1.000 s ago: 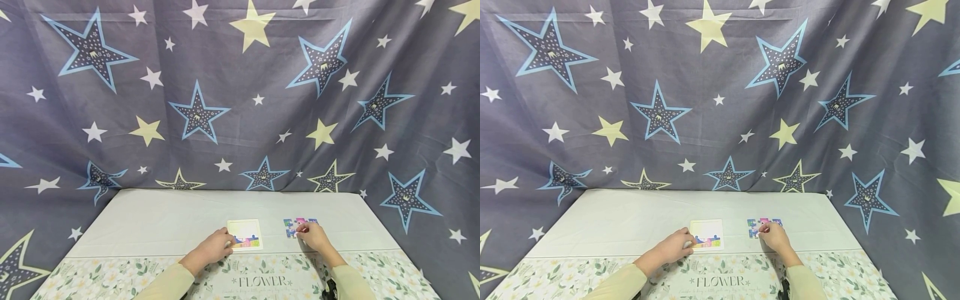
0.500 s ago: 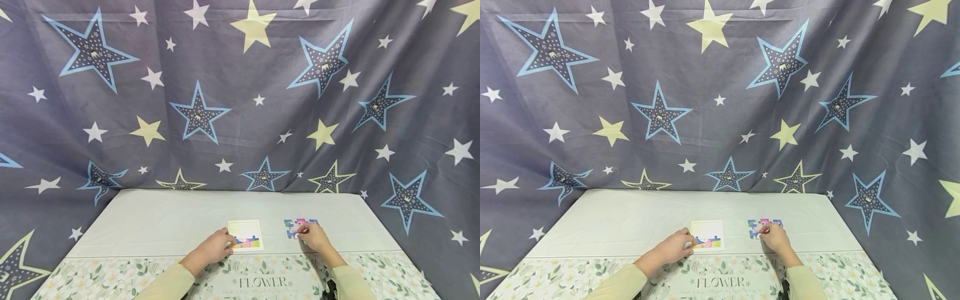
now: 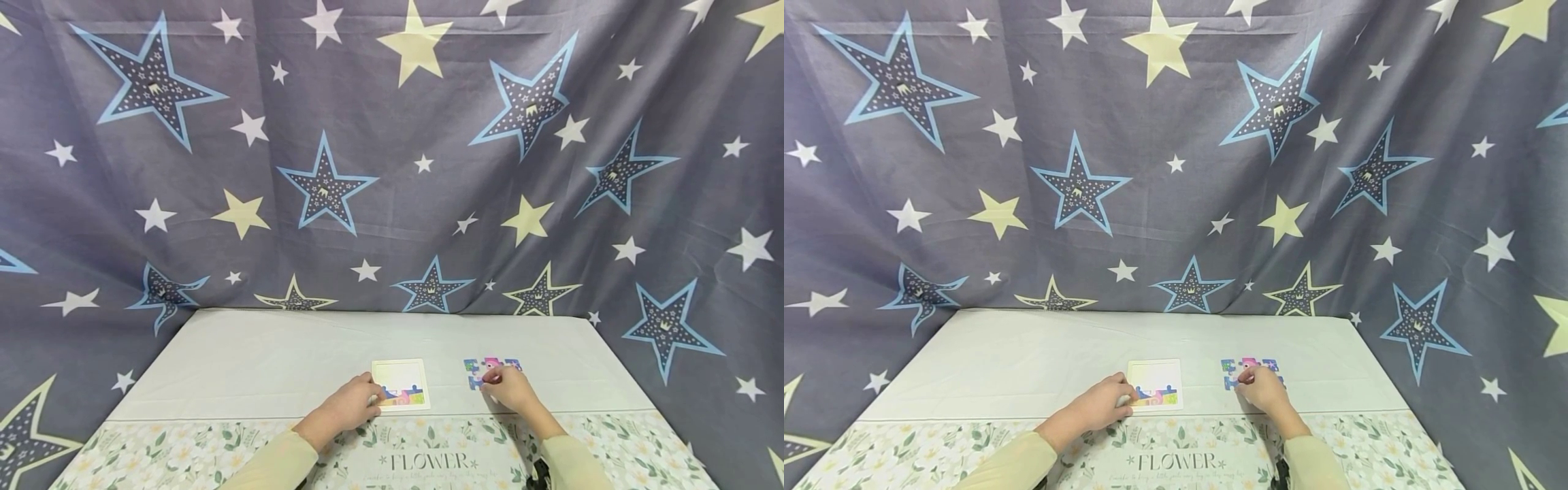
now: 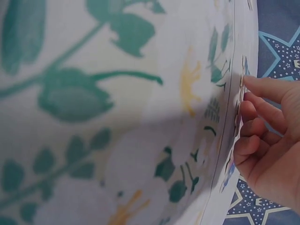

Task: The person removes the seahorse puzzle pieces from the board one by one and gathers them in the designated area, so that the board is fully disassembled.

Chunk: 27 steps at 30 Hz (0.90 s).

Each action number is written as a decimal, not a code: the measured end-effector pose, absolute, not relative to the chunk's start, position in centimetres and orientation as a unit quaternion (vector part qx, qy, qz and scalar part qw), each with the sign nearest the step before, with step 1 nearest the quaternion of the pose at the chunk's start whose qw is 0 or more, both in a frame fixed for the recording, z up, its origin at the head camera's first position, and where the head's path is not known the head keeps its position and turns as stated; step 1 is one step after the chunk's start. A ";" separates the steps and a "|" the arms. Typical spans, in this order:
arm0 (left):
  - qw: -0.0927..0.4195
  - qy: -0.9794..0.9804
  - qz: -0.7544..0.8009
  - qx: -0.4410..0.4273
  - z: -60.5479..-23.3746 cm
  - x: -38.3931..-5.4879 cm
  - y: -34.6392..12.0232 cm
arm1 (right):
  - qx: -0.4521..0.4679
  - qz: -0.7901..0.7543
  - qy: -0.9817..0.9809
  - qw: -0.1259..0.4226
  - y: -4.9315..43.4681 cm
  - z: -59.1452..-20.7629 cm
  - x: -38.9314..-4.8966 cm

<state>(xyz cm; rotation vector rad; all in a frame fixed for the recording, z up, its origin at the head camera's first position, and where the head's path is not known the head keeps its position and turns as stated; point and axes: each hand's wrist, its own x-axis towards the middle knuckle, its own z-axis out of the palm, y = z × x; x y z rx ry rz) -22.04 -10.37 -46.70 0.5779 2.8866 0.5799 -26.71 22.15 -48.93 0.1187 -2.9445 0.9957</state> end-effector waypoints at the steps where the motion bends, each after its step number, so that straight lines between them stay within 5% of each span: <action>1: 0.070 0.959 0.193 0.193 -46.7 -22.0 -10.4 | 0.038 0.319 -0.947 0.015 22.1 -48.9 -26.7; 27: 0.066 0.960 0.183 0.199 -46.8 -22.2 -10.4 | 0.034 0.318 -0.947 0.000 21.8 -48.9 -27.0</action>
